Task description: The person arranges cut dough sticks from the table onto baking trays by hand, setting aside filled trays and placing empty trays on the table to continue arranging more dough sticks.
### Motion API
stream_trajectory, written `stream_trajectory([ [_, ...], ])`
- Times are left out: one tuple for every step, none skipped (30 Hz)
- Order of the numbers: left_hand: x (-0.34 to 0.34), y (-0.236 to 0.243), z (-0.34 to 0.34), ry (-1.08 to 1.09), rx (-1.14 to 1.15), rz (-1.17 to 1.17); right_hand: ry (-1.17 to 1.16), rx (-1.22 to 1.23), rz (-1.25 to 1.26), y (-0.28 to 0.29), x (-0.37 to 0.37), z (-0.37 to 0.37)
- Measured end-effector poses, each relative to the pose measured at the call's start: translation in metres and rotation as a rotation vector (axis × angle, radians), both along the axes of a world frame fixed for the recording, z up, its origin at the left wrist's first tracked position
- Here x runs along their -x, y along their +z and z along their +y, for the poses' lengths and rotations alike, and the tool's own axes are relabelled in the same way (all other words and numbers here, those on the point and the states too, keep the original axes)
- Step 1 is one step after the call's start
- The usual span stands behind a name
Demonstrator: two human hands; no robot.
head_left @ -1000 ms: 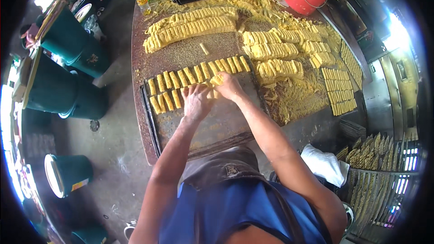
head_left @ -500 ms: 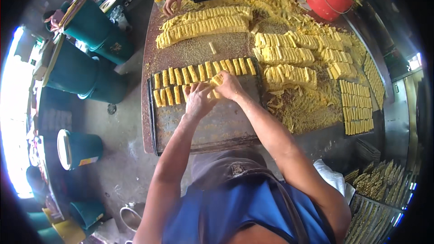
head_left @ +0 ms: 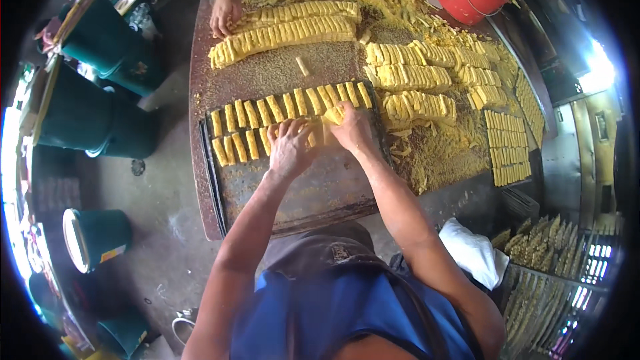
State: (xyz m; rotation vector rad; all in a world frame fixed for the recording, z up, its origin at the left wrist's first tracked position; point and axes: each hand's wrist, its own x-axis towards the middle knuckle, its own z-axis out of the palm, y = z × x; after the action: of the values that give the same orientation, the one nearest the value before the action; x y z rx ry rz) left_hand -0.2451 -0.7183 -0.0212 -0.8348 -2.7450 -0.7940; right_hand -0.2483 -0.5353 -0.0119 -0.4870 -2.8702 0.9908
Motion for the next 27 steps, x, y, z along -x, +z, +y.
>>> stream_trajectory([
  [0.001,0.001,0.002,-0.04,-0.028,-0.001,-0.015,-0.02,-0.012,-0.006,-0.002,0.003],
  [0.002,0.0,0.005,-0.08,-0.055,0.0,-0.022,-0.037,-0.034,-0.012,-0.003,0.006],
  [0.004,-0.004,0.006,-0.081,-0.071,-0.012,-0.014,-0.051,-0.055,-0.008,-0.003,0.003],
  [0.006,-0.008,0.008,-0.102,-0.034,-0.008,-0.014,-0.064,-0.066,-0.003,-0.004,0.001],
  [0.009,-0.011,0.009,-0.122,0.006,-0.004,-0.029,-0.06,-0.071,0.002,-0.006,0.001],
  [0.012,-0.012,0.012,-0.131,0.007,-0.005,-0.054,-0.054,-0.073,0.007,-0.007,0.001],
  [0.013,-0.012,0.012,-0.137,-0.003,-0.012,-0.06,-0.064,-0.081,0.007,-0.008,0.003],
  [0.014,-0.012,0.012,-0.123,-0.007,-0.037,-0.081,-0.057,-0.116,0.007,-0.007,0.004],
  [0.015,-0.01,0.014,-0.112,-0.01,-0.059,-0.106,-0.049,-0.148,0.006,-0.007,0.008],
  [0.015,-0.003,0.016,-0.102,0.011,-0.102,-0.112,-0.054,-0.149,0.002,-0.007,0.014],
  [0.013,-0.004,0.022,-0.105,0.008,-0.102,-0.146,-0.005,-0.083,-0.004,-0.008,0.022],
  [0.011,-0.006,0.025,-0.083,-0.016,-0.075,-0.173,0.052,-0.017,-0.005,-0.007,0.023],
  [0.008,-0.006,0.029,-0.06,-0.038,-0.048,-0.168,0.056,-0.017,-0.003,-0.005,0.027],
  [0.005,-0.007,0.034,-0.059,-0.062,-0.041,-0.104,0.046,-0.085,-0.001,-0.003,0.033],
  [0.004,-0.008,0.037,-0.053,-0.054,-0.042,-0.039,0.038,-0.155,0.003,-0.002,0.037],
  [0.003,-0.009,0.041,-0.086,-0.024,-0.037,-0.002,0.032,-0.162,0.006,-0.001,0.04],
  [0.002,-0.01,0.042,-0.116,0.007,-0.033,0.008,0.043,-0.162,0.002,-0.002,0.04],
  [0.003,-0.01,0.046,-0.095,0.004,-0.032,0.01,0.006,-0.139,-0.001,-0.001,0.044],
  [0.004,-0.009,0.047,-0.083,0.013,-0.026,0.013,-0.03,-0.115,-0.003,0.001,0.048],
  [0.006,-0.009,0.047,-0.074,0.001,-0.023,0.009,-0.002,-0.127,-0.005,0.003,0.054],
  [0.005,-0.009,0.047,-0.053,-0.007,-0.026,0.036,0.009,-0.127,-0.006,0.0,0.057],
  [0.004,-0.006,0.049,-0.048,0.025,-0.017,0.049,-0.048,-0.096,-0.005,-0.002,0.062],
  [0.002,-0.003,0.056,-0.031,0.04,-0.01,0.059,-0.104,-0.065,-0.004,-0.002,0.068],
  [-0.004,0.002,0.06,-0.041,0.037,0.002,0.104,-0.109,-0.073,-0.001,-0.004,0.071],
  [-0.009,0.006,0.066,-0.054,0.034,0.014,0.11,-0.089,-0.072,0.002,-0.002,0.073],
  [-0.01,0.006,0.074,-0.039,0.024,0.013,0.099,-0.085,-0.102,0.004,0.004,0.075],
  [-0.014,0.003,0.076,-0.039,0.044,0.015,0.087,-0.079,-0.132,0.006,0.004,0.074],
])
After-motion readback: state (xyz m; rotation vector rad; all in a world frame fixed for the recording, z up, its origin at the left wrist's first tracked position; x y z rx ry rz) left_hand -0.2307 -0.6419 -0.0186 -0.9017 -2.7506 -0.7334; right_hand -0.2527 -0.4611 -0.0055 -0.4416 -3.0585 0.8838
